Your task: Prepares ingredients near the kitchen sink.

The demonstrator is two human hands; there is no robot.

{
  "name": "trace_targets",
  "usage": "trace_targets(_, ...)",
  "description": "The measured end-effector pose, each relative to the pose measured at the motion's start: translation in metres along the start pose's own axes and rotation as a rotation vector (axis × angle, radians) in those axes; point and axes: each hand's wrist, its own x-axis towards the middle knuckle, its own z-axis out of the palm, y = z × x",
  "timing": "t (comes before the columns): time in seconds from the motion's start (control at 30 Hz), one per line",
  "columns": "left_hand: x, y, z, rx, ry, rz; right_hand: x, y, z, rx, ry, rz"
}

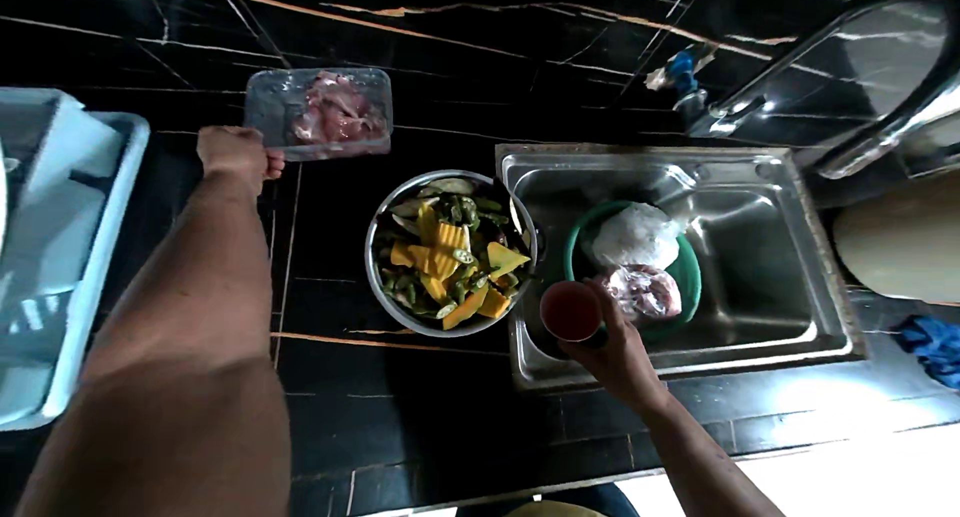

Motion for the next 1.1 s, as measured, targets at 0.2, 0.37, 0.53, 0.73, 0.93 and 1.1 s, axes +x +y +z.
trace_targets(0.2,-0.068,-0.025,-0.015,-0.083,-0.086,0.005,0.008,-0.012,-0.002,-0.031,-0.05,-0.063)
trace_targets(0.37,-0.222,-0.075,-0.003,-0.139,-0.507,-0.094,0.01,-0.013,-0.01,-0.008,-0.055,-0.119)
trace_targets(0.53,-0.313,-0.095,0.046,-0.598,-0.63,-0.209,0.006,-0.015,-0.01,0.001,-0.113,-0.114)
trace_targets(0.73,-0.309,-0.056,0.095,-0.761,-0.428,-0.197,0.001,-0.015,-0.01,0.015,-0.094,-0.174)
trace_targets(0.93,-0.265,-0.008,0.135,-0.767,-0.424,-0.137,-0.013,-0.001,-0.031,0.012,-0.049,-0.152)
trace_targets(1.1,-0.232,0.025,0.157,-0.723,-0.417,-0.106,-0.03,0.02,-0.054,-0.012,-0.003,-0.099)
